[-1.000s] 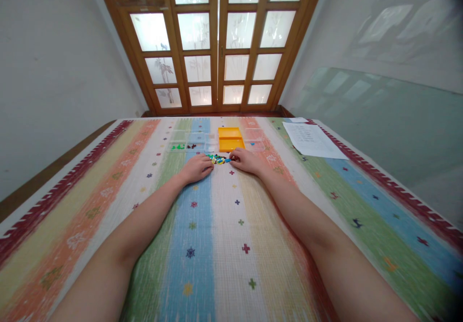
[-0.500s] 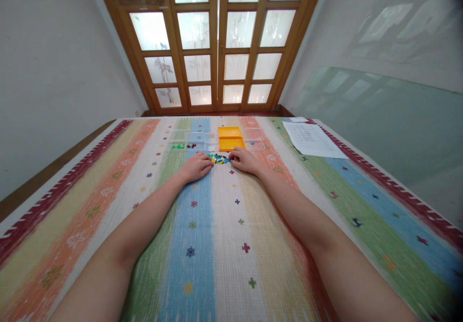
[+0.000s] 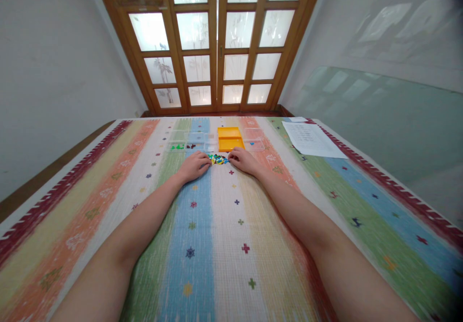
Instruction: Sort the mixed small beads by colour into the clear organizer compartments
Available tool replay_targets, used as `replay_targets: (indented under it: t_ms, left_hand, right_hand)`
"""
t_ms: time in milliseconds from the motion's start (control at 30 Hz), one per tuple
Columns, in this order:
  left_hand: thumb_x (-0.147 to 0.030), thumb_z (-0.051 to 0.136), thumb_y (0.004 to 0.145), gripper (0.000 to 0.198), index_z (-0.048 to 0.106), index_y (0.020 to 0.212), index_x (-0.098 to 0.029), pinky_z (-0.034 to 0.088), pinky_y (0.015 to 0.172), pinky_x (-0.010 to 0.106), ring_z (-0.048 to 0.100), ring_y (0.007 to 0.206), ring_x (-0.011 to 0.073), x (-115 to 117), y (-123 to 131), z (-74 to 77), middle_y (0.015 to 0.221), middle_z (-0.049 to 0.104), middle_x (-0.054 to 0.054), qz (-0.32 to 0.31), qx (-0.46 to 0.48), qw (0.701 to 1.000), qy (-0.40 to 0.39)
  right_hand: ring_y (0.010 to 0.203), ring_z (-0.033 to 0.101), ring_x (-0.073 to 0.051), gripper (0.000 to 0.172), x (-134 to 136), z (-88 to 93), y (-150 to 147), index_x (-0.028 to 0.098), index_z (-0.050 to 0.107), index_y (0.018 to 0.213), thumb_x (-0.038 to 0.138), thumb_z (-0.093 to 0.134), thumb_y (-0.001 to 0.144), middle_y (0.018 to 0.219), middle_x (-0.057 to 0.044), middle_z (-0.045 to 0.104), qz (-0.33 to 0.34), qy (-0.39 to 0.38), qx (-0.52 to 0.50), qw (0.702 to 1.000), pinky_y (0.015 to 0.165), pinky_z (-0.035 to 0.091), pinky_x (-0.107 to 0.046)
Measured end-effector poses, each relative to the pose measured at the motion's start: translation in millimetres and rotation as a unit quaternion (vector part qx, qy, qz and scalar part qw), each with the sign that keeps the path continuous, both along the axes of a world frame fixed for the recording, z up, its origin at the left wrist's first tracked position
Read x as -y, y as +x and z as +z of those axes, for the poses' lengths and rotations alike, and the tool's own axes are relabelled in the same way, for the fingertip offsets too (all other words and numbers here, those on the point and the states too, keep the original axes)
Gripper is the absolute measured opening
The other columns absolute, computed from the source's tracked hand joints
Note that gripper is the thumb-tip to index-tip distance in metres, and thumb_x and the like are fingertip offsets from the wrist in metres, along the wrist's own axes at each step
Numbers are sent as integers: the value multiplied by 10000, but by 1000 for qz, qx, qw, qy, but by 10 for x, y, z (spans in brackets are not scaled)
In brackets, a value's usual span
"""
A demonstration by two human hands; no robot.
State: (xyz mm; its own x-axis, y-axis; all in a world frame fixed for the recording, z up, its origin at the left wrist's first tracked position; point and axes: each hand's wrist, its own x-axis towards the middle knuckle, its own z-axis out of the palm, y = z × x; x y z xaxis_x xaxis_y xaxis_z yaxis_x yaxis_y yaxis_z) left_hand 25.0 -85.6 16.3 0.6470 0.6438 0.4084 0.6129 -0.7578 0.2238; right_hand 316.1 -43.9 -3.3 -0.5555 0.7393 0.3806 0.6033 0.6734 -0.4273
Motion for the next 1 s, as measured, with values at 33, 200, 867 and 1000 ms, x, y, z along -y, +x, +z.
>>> replay_targets:
  t_ms: [33, 200, 867, 1000]
  left_hand:
    - [-260, 498, 991, 271, 761, 1058, -249, 498, 975, 418, 595, 1057, 232, -1, -2, -2, 1082, 696, 69, 1, 1, 1000, 0]
    - [-256, 506, 992, 262, 760, 1054, -241, 495, 975, 411, 596, 1061, 230, -8, -11, -9, 1081, 698, 70, 2, 5, 1000, 0]
    - [-249, 523, 995, 240, 753, 1060, -230, 497, 979, 402, 611, 1063, 226, -52, -60, -71, 1083, 703, 68, 13, 28, 1000, 0]
    - [-265, 519, 1001, 245, 757, 1052, -234, 495, 976, 405, 613, 1065, 231, -73, -85, -85, 1080, 703, 69, 21, 25, 999, -1]
  right_hand:
    - [936, 596, -198, 150, -2, 0, 2, 195, 714, 931, 140, 576, 911, 983, -65, 647, 0, 0, -1, 1000, 838, 455, -300]
    - [956, 596, -204, 167, 17, 18, -1, 195, 709, 935, 107, 589, 857, 999, -64, 645, 4, 2, 8, 1000, 851, 458, -301]
    - [790, 598, -195, 149, -104, 34, 143, 202, 688, 922, 240, 544, 916, 875, -52, 713, -208, 46, -98, 972, 738, 417, -296]
    - [855, 603, -228, 159, -239, 14, 320, 189, 694, 882, 254, 550, 899, 904, -86, 714, -293, 90, -130, 943, 796, 430, -335]
